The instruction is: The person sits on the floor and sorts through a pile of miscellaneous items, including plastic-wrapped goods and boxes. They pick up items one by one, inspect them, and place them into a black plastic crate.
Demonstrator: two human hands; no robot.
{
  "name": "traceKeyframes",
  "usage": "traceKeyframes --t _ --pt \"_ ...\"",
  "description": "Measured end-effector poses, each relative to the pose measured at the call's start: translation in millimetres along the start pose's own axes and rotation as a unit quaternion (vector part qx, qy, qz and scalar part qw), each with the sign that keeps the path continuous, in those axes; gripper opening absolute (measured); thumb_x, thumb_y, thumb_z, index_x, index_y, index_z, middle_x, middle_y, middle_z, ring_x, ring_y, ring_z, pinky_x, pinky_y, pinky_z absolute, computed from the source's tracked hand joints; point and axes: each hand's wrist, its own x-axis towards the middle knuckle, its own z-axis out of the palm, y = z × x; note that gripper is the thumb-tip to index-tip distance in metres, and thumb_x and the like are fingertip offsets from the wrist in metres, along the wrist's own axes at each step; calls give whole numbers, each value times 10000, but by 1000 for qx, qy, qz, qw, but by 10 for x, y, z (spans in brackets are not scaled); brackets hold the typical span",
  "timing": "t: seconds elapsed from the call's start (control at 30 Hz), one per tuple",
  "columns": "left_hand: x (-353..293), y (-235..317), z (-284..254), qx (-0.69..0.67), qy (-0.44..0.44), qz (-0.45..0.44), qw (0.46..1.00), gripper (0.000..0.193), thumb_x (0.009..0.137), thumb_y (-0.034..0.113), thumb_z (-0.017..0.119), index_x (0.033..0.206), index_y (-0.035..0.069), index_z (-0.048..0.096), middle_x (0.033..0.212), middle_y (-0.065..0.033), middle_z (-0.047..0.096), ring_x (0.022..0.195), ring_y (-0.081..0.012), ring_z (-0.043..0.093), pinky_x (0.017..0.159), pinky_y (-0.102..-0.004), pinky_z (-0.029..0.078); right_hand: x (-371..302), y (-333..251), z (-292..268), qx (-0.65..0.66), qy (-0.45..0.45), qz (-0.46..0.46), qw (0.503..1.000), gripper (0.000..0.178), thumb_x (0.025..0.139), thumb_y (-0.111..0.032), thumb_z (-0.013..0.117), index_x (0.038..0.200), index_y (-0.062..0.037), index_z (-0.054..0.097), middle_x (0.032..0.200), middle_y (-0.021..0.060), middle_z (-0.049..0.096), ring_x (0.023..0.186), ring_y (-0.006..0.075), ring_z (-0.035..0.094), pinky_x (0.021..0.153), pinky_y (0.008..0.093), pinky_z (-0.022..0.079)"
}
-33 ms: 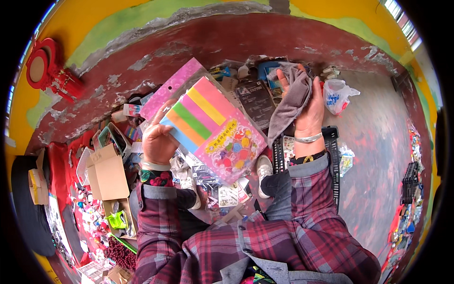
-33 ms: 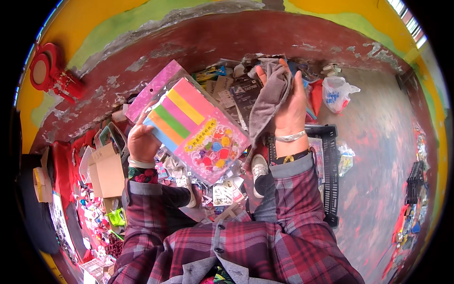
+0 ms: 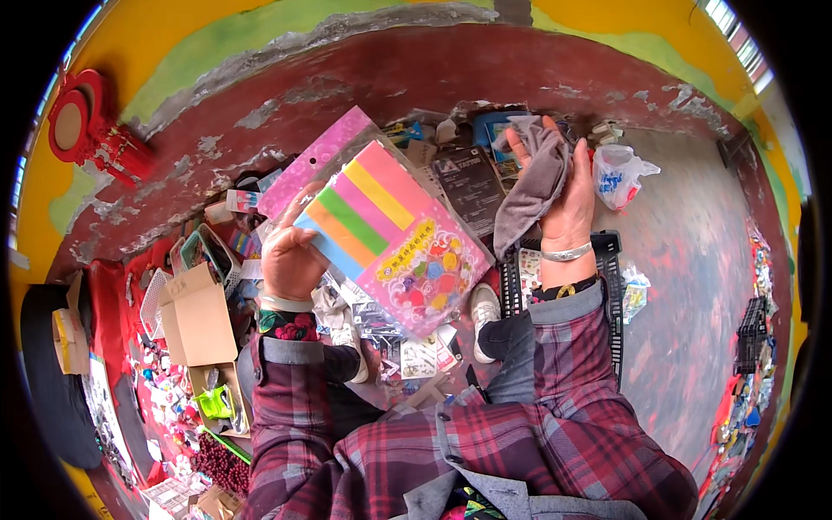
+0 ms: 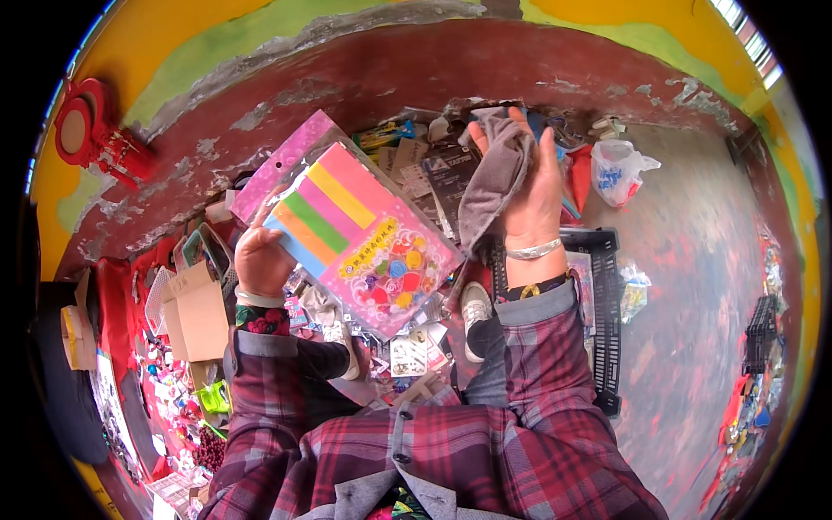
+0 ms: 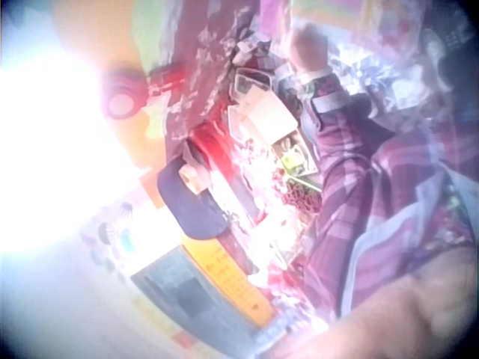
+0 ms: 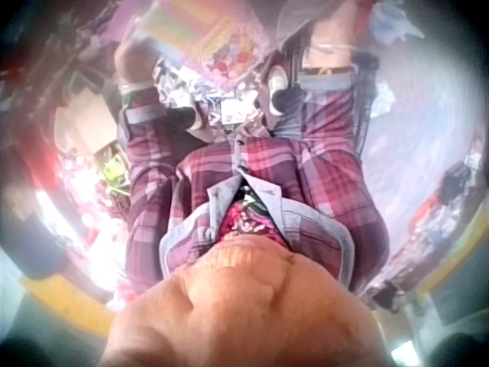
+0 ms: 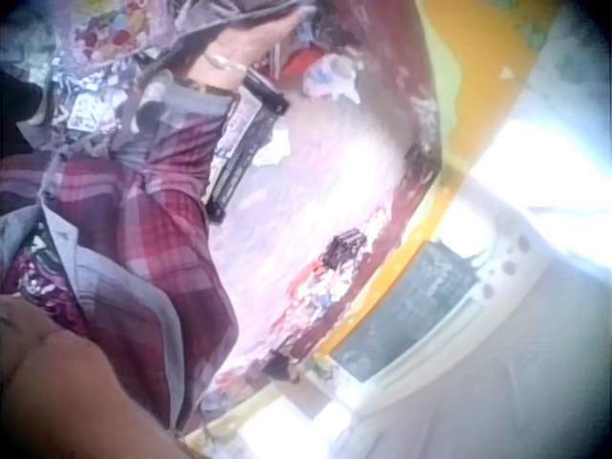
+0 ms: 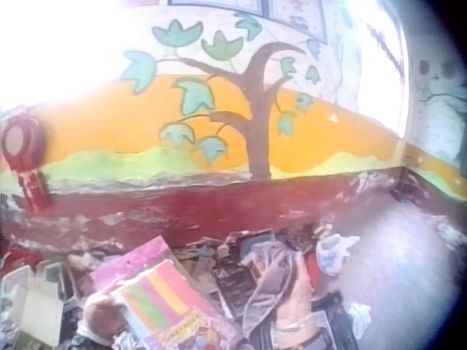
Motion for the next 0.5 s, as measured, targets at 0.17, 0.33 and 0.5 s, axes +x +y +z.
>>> traceKeyframes --t 0.17,0.33,0.5 --pt "-26 21 -7 28 18 -19 999 635 680 34 434 1295 -74 321 1216 -225 484 1141 -339 479 1001 -436 359 22 45 -85 -100 -6 76 992 562 826 -252 601 1257 55 411 1173 162 535 1063 256 539 924 352 436" --pt "-29 1 -11 40 -8 -66 997 621 671 51 459 1269 -91 370 1204 -225 500 1127 -338 491 1000 -431 356 -87 223 -14 -119 -88 183 972 588 794 -126 595 1301 64 365 1159 143 547 1029 206 553 918 319 432" --pt "-54 -70 -11 88 -9 -114 989 613 673 55 477 1259 -104 392 1205 -222 508 1138 -337 484 1007 -426 346 -170 400 71 -203 -109 246 942 572 771 17 612 1296 31 386 1110 95 565 1001 150 557 883 269 447"
